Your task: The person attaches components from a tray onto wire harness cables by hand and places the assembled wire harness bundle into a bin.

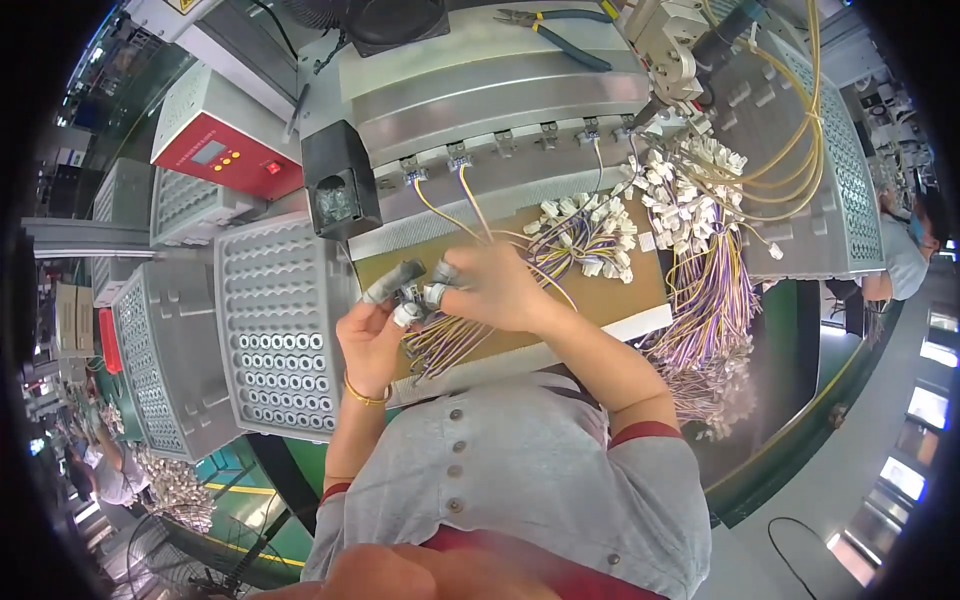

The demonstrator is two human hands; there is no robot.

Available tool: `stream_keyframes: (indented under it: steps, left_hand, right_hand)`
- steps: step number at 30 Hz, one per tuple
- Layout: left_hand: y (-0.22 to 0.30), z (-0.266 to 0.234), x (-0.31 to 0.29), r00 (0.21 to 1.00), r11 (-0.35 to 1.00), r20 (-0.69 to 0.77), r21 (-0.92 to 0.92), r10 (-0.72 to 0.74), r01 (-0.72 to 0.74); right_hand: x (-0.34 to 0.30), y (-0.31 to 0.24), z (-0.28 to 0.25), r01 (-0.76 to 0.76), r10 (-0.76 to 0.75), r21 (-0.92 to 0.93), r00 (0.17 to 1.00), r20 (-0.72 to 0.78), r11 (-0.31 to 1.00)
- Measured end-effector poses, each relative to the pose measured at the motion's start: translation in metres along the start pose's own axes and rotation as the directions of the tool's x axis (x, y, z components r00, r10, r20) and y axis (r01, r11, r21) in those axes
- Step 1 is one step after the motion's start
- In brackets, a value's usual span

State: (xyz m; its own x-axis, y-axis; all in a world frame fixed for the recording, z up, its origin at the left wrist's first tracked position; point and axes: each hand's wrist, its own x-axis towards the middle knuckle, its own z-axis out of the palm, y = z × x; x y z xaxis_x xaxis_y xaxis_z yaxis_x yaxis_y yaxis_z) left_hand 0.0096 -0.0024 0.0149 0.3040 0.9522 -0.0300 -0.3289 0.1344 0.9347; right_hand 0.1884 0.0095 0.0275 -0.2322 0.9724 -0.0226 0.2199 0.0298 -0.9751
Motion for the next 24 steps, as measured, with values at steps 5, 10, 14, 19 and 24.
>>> stream_keyframes:
  steps: [5,10,14,19,24]
  left_hand:
    - [0.001,0.003,-0.001,0.998,0.999,0.047,-0.006,0.032,-0.032]
    - [0.002,0.009,0.001,0.991,0.976,0.064,0.176,0.121,-0.131]
    - [-0.004,0.014,0.004,0.994,0.981,-0.017,0.165,0.109,-0.105]
    - [-0.008,0.020,0.008,0.995,0.994,-0.047,0.060,-0.090,0.092]
    - [0.002,0.028,0.012,0.922,0.671,0.223,0.633,0.318,-0.385]
  right_hand:
    - [-0.001,-0.004,0.000,0.035,-0.034,0.015,0.998,-0.050,0.999]
    - [-0.004,-0.005,-0.002,0.234,-0.255,-0.189,0.962,-0.095,0.954]
    - [-0.012,-0.002,0.005,0.200,-0.224,-0.206,0.970,-0.098,0.958]
    - [-0.018,-0.003,-0.001,0.264,-0.296,-0.175,0.936,-0.192,0.949]
    - [-0.023,-0.008,-0.010,0.282,-0.325,-0.215,0.923,-0.206,0.935]
